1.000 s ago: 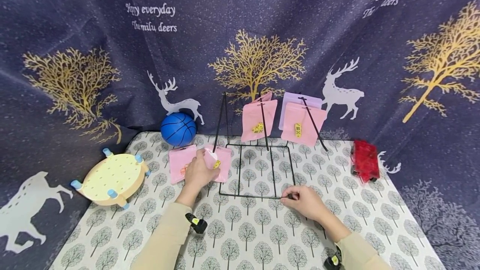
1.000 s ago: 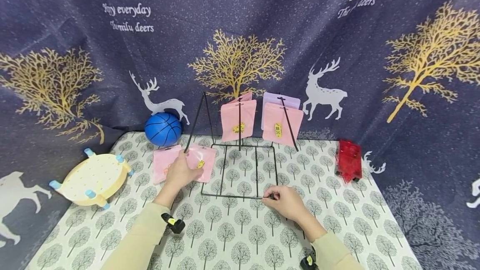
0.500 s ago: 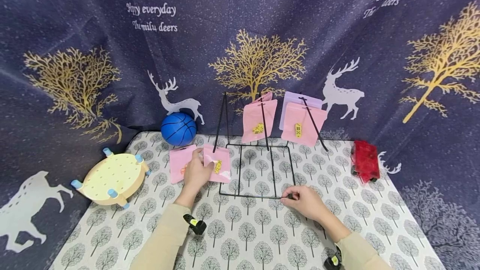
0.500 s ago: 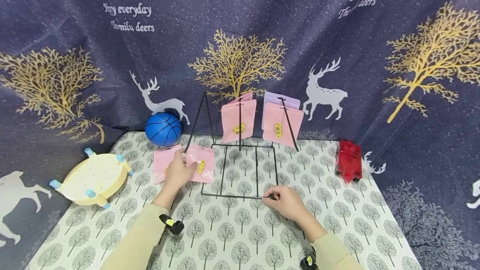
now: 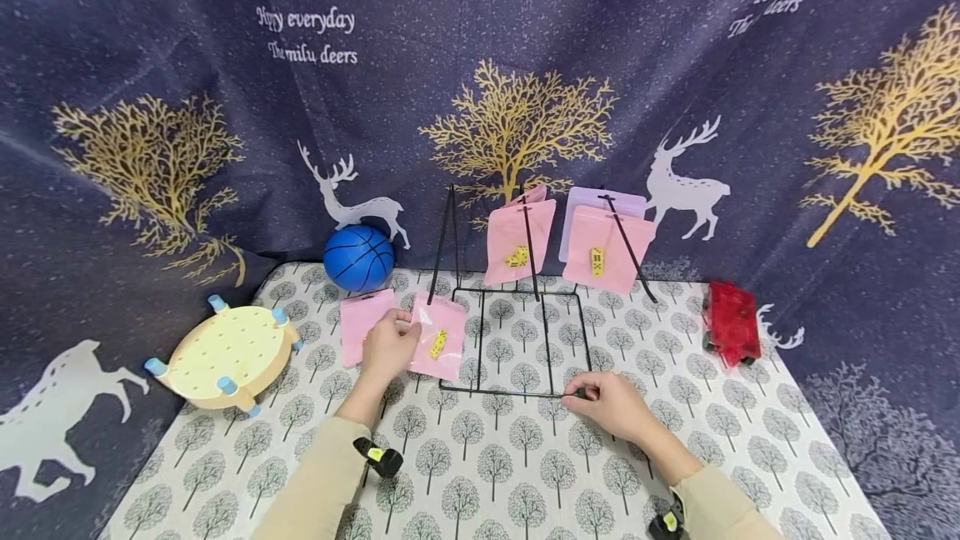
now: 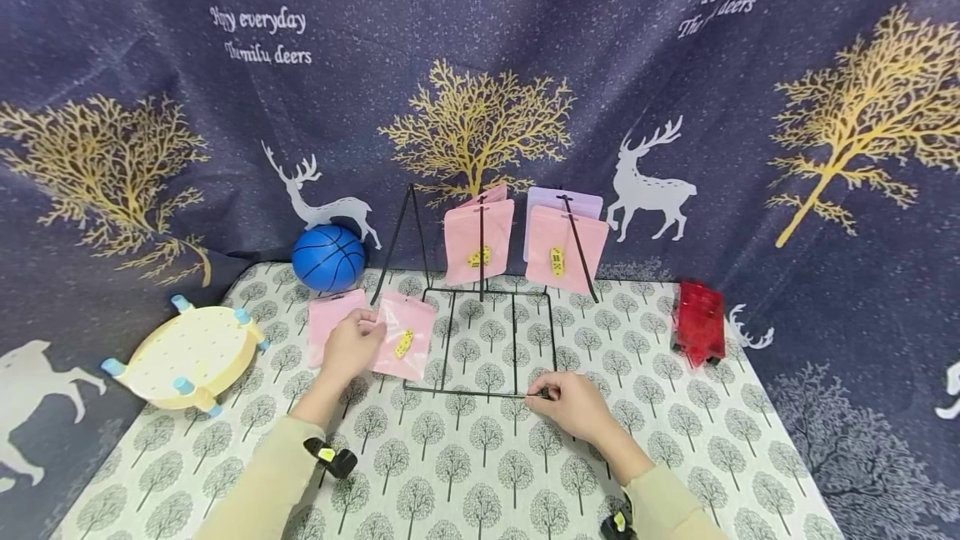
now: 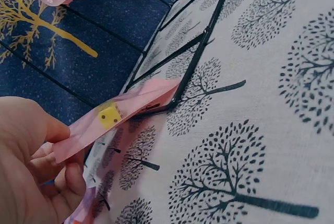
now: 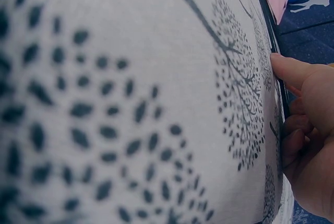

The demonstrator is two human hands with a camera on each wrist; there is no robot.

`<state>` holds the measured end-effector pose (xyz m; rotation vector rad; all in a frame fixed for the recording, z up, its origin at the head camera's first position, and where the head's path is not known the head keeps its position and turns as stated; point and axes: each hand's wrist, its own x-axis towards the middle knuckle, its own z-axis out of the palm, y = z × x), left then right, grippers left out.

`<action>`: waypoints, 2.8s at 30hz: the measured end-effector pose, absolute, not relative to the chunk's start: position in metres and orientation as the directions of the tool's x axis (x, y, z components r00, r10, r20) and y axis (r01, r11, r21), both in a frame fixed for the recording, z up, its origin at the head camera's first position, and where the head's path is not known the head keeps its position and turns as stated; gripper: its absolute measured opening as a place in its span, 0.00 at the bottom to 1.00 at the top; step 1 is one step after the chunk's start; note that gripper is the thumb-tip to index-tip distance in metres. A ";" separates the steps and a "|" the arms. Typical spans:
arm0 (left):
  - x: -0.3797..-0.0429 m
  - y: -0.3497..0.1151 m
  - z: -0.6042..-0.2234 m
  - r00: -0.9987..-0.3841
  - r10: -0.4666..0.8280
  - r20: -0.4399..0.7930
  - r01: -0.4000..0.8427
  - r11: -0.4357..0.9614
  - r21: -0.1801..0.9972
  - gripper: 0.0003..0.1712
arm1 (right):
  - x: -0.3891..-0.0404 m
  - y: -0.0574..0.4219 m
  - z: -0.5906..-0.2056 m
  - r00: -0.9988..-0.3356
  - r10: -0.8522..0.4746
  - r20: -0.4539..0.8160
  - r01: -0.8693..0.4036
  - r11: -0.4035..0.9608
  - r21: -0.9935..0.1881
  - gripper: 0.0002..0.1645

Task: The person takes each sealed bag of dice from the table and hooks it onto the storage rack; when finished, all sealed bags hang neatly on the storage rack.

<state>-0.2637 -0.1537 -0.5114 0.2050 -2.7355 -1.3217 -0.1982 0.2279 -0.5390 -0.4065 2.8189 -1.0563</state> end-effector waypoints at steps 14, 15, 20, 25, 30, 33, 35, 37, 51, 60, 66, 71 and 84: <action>-0.244 -0.159 -0.501 -0.986 -0.065 0.152 0.094 0.534 0.840 0.06 | -0.201 0.229 -0.540 -0.960 -0.278 -0.014 -0.202 0.728 -0.655 0.06; -0.242 -0.160 -0.500 -0.984 -0.054 0.167 0.115 0.526 0.843 0.06 | -0.201 0.229 -0.540 -0.961 -0.277 -0.015 -0.200 0.728 -0.655 0.06; -0.233 -0.160 -0.497 -0.967 -0.009 0.255 0.214 0.513 0.831 0.05 | -0.201 0.228 -0.538 -0.961 -0.277 -0.021 -0.195 0.726 -0.659 0.06; -0.221 -0.161 -0.494 -0.930 0.034 0.365 0.321 0.556 0.767 0.05 | -0.201 0.227 -0.537 -0.960 -0.281 -0.018 -0.200 0.725 -0.660 0.06; -0.210 -0.162 -0.492 -0.897 0.048 0.439 0.391 0.546 0.741 0.07 | -0.200 0.228 -0.538 -0.959 -0.283 -0.018 -0.201 0.723 -0.661 0.06; -0.204 -0.163 -0.490 -0.877 0.045 0.478 0.428 0.523 0.737 0.07 | -0.200 0.228 -0.538 -0.959 -0.282 -0.014 -0.203 0.721 -0.663 0.06; -0.201 -0.164 -0.489 -0.859 0.048 0.510 0.460 0.512 0.726 0.07 | -0.200 0.228 -0.539 -0.958 -0.285 -0.012 -0.206 0.719 -0.663 0.06; -0.198 -0.164 -0.487 -0.832 0.056 0.551 0.504 0.490 0.711 0.07 | -0.200 0.228 -0.539 -0.957 -0.289 -0.010 -0.210 0.719 -0.663 0.05; -0.176 -0.159 -0.461 -0.706 -0.003 0.708 0.698 0.165 0.696 0.13 | -0.199 0.228 -0.540 -0.955 -0.296 0.006 -0.228 0.723 -0.652 0.06; -0.168 -0.158 -0.450 -0.725 -0.029 0.688 0.685 0.077 0.725 0.14 | -0.198 0.228 -0.539 -0.956 -0.292 -0.005 -0.216 0.720 -0.660 0.05; -0.166 -0.156 -0.443 -0.726 -0.035 0.687 0.684 0.064 0.726 0.13 | -0.198 0.228 -0.538 -0.956 -0.292 -0.003 -0.216 0.713 -0.667 0.05; -0.166 -0.155 -0.441 -0.772 -0.048 0.634 0.632 0.046 0.774 0.09 | -0.198 0.227 -0.538 -0.956 -0.295 -0.002 -0.219 0.714 -0.665 0.05; -0.177 -0.153 -0.450 -0.775 -0.076 0.628 0.628 0.024 0.778 0.07 | -0.200 0.229 -0.540 -0.952 -0.305 0.006 -0.229 0.704 -0.673 0.05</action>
